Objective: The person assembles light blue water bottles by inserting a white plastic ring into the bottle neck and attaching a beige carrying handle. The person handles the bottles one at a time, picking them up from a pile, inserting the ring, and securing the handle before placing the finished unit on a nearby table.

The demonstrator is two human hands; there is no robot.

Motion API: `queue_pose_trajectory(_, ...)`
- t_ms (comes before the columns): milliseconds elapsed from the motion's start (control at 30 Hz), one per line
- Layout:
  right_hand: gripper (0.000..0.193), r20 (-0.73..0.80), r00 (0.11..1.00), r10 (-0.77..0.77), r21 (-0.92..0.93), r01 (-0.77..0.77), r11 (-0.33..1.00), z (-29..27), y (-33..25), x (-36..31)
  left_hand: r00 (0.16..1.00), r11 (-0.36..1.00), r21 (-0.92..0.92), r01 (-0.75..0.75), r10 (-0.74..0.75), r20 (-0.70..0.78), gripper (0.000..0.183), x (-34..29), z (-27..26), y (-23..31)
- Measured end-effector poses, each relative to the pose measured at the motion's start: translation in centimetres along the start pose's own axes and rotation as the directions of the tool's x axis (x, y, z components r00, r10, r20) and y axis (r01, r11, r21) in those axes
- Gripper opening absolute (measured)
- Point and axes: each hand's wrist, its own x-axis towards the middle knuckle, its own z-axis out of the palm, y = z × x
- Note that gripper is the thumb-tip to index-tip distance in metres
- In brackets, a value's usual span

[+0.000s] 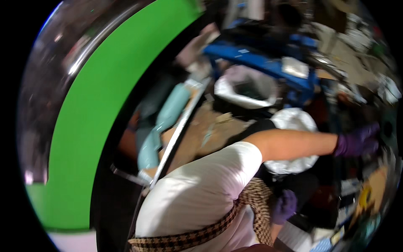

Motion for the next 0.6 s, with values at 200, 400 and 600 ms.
queue_pose_trajectory(200,0.023,-0.042,0.999,0.028,0.165,-0.021,0.986,-0.7,1.9,-1.4,0.391,0.598,0.085,0.797,-0.402,-0.828,0.033,-39.0,-13.4,9.5)
queue_pose_trajectory(400,0.026,0.179,0.978,-0.108,0.209,0.07,0.976,0.1,0.0,4.1,-0.21,0.022,-0.213,0.977,-0.089,-0.974,0.067,-79.2,-15.6,26.3)
queue_pose_trajectory(600,0.025,0.39,0.845,-0.366,0.249,0.286,0.925,4.4,-6.5,9.8,-0.693,0.887,-0.33,-0.324,-0.46,-0.555,0.1,-73.9,-24.4,19.9)
